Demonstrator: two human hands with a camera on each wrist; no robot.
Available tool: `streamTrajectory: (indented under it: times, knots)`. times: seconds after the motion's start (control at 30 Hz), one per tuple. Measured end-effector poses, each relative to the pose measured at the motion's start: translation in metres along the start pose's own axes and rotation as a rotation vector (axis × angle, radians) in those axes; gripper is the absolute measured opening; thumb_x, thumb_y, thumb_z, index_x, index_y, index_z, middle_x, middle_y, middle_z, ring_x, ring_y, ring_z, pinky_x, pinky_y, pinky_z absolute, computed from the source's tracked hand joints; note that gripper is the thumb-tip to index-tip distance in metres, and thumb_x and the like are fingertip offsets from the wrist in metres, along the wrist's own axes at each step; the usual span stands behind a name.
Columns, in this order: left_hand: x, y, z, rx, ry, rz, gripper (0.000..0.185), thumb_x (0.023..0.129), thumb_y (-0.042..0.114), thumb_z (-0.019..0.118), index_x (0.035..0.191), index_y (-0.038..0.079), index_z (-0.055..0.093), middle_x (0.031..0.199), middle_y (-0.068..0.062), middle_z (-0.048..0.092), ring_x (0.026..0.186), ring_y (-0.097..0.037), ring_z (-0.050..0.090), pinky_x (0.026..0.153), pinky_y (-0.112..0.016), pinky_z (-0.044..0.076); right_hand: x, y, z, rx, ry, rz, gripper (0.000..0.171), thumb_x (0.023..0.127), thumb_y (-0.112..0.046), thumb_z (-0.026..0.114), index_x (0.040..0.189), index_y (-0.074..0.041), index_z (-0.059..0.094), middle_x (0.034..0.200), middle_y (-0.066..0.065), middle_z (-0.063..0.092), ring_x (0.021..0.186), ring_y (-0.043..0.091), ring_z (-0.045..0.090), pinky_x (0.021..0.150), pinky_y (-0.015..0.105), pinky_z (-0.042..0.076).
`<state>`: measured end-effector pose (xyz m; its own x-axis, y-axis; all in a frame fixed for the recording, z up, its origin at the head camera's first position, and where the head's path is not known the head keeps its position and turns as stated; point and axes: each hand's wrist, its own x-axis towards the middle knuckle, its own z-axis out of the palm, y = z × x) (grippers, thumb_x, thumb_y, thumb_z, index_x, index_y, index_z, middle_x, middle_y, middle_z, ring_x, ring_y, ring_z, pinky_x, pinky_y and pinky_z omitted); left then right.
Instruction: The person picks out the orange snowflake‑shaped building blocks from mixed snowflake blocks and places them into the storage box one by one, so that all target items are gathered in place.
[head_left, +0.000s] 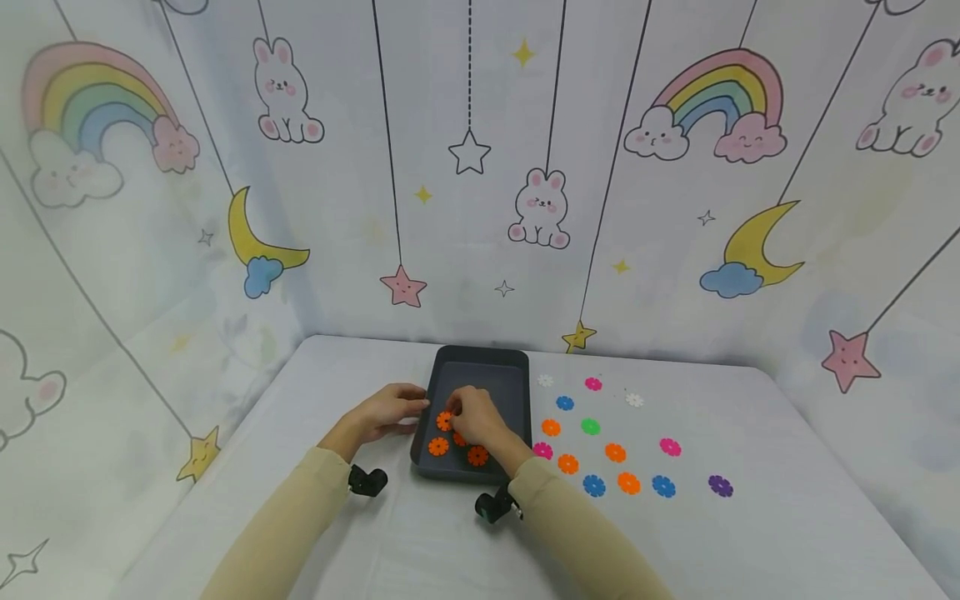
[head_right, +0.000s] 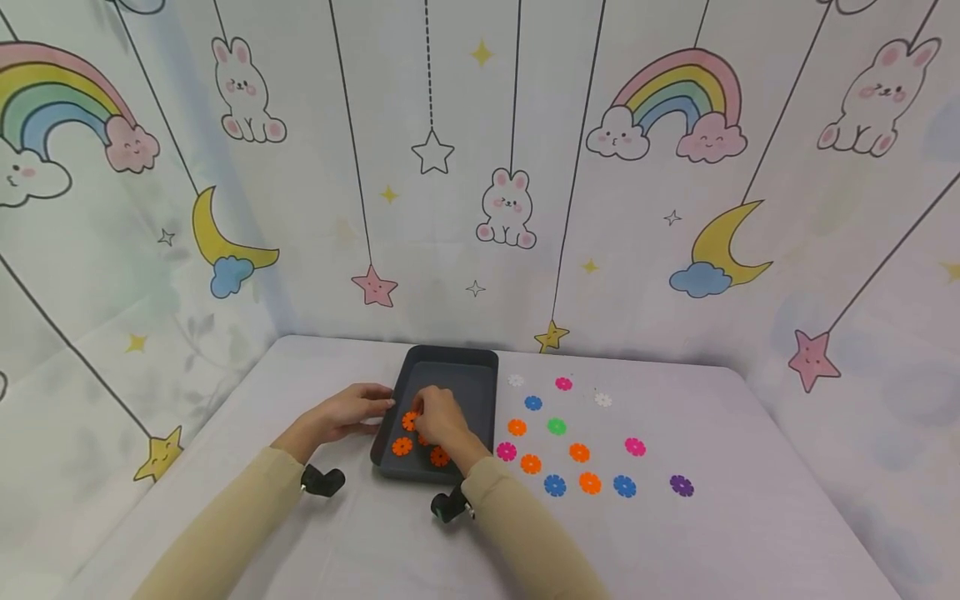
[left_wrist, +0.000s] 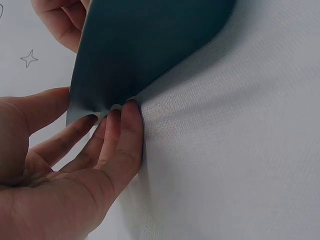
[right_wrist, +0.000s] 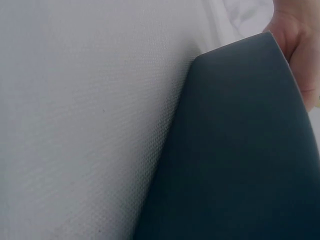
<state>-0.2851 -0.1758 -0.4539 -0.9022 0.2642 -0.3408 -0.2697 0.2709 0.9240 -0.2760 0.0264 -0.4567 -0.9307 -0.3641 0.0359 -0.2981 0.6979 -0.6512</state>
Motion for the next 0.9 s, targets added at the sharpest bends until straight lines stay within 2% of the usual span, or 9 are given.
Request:
streamTrajectory:
  times: [0.2,0.37,0.67,0.9]
  knots:
    - [-0.001,0.000,-0.001,-0.006,-0.003,-0.004,0.052,0.106,0.015,0.057,0.151,-0.005,0.041,0.150,-0.025,0.047,0.135,-0.040,0.051,0.104,-0.050,0.052,0.001,0.001,0.001,-0.014,-0.017,0.002,0.018,0.094,-0.001,0.069,0.112,-0.002,0.072,0.105,0.010,0.070,0.095,0.024,0.066,0.083,0.040,0.059]
    - [0.000,-0.001,-0.001,-0.009,-0.006,0.001,0.053,0.106,0.016,0.057,0.151,-0.005,0.040,0.150,-0.026,0.047,0.135,-0.040,0.051,0.105,-0.050,0.052,-0.003,0.001,-0.007,-0.023,-0.031,-0.031,0.021,0.095,-0.004,0.069,0.116,-0.003,0.072,0.109,0.010,0.070,0.100,0.024,0.065,0.088,0.041,0.058]
    - [0.002,0.000,-0.001,0.010,-0.002,-0.011,0.053,0.106,0.017,0.058,0.151,-0.004,0.041,0.150,-0.025,0.048,0.134,-0.038,0.052,0.104,-0.048,0.053,-0.023,0.001,-0.039,0.018,-0.069,-0.120,0.028,0.096,-0.008,0.071,0.122,0.001,0.069,0.120,0.015,0.068,0.108,0.031,0.064,0.090,0.044,0.056]
    - [0.002,0.001,0.000,0.018,0.000,-0.019,0.052,0.106,0.017,0.057,0.151,-0.004,0.041,0.151,-0.025,0.047,0.134,-0.038,0.052,0.104,-0.049,0.053,-0.036,0.014,-0.068,0.016,-0.053,-0.142,0.023,0.093,-0.006,0.072,0.117,-0.004,0.071,0.114,0.013,0.070,0.095,0.021,0.064,0.080,0.036,0.058]
